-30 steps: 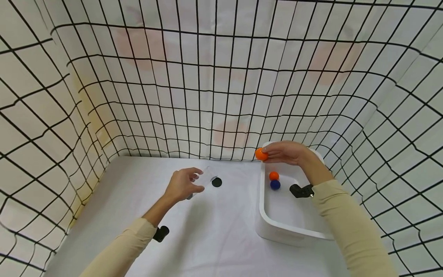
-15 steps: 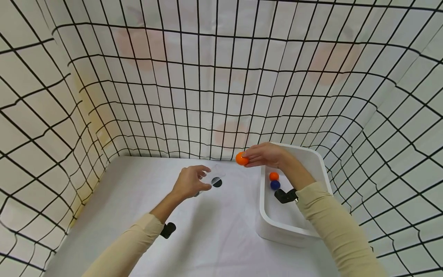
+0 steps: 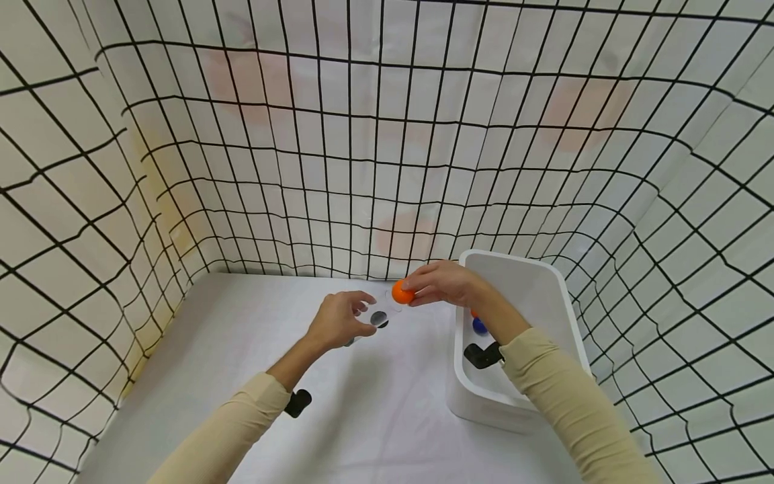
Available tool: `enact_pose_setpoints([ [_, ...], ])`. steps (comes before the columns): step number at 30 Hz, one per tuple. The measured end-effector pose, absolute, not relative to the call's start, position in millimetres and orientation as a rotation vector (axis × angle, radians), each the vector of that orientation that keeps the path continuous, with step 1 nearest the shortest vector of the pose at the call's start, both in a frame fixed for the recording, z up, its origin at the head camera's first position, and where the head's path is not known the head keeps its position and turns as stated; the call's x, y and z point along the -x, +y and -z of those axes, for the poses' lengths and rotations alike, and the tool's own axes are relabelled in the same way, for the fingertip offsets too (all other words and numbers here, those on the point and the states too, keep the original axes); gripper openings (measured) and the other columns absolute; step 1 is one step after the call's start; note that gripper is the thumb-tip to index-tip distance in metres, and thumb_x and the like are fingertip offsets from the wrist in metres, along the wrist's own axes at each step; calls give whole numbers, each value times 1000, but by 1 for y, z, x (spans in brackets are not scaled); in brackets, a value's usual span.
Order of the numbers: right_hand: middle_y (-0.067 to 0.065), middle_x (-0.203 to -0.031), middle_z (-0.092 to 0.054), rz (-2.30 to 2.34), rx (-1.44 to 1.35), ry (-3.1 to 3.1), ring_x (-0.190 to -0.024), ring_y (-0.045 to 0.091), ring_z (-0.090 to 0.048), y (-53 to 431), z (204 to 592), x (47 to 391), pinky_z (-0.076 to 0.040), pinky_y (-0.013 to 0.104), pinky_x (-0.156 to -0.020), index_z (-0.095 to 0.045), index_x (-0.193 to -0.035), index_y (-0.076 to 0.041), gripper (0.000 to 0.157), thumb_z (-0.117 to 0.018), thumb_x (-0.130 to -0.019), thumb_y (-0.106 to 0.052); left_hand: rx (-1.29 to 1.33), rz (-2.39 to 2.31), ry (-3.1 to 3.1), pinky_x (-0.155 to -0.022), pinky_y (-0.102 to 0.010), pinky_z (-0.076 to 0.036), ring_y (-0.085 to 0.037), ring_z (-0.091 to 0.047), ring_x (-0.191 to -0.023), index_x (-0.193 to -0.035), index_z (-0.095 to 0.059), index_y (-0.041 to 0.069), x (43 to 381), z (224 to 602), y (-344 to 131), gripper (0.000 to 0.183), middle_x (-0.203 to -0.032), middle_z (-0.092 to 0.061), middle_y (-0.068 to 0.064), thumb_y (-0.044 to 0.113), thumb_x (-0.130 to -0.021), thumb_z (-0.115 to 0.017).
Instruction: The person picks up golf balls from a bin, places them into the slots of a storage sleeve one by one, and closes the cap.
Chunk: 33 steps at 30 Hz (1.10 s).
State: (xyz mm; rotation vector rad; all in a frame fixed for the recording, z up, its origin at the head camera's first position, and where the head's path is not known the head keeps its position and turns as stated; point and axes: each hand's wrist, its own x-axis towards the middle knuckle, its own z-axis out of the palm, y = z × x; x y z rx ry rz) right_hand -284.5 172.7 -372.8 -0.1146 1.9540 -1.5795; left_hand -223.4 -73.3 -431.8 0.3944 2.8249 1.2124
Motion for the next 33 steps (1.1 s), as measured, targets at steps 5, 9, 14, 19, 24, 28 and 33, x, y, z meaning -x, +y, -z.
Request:
enact_pose_setpoints([
  [5,21,-120,-68,1580,107,1966,-96,31,-74,169,376,284,-60,38,-89,-64,-124,8,39,-74,-90,-9,-398,-1197,2825,-78,-36,-60,-25,-70,-100,-117,-74,15,223,430,-71,44,-105,-77,-7,19,-76,-89],
  [9,20,-119,-69,1573,99,1974,-96,32,-75,168,379,283,-60,39,-89,-66,-122,7,38,-75,-89,-11,-410,-1197,2824,-77,-35,-60,-24,-70,-99,-117,-74,15,223,429,-71,44,-105,-77,-7,19,-76,-89],
  [14,19,-120,-70,1549,102,2002,-98,33,-74,167,382,280,-60,39,-90,-67,-121,5,38,-77,-89,-14,-412,-1200,2817,-76,-35,-60,-24,-70,-99,-117,-74,14,223,430,-70,44,-105,-77,-7,20,-76,-89],
  [19,20,-122,-69,1517,116,2027,-97,31,-74,166,383,277,-60,38,-90,-67,-123,4,40,-76,-90,-16,-420,-1196,2817,-76,-35,-60,-24,-70,-99,-117,-74,14,223,430,-70,44,-105,-77,-7,20,-76,-89],
  [24,21,-124,-68,1513,107,2036,-106,38,-72,165,384,276,-59,38,-91,-68,-123,4,38,-75,-90,-14,-417,-1180,2822,-76,-34,-61,-23,-70,-98,-118,-74,14,224,430,-69,45,-105,-77,-7,21,-76,-89],
  [28,20,-124,-68,1516,123,2038,-101,33,-73,165,386,275,-59,39,-92,-68,-122,4,36,-74,-91,-13,-423,-1171,2834,-75,-33,-60,-23,-70,-96,-117,-74,14,224,431,-69,45,-104,-77,-7,21,-75,-89],
  [33,19,-121,-70,1521,151,2045,-98,30,-74,164,389,273,-59,40,-92,-68,-122,4,35,-74,-91,-13,-436,-1168,2846,-72,-31,-60,-22,-70,-92,-116,-75,14,224,432,-69,44,-102,-77,-7,20,-75,-89],
])
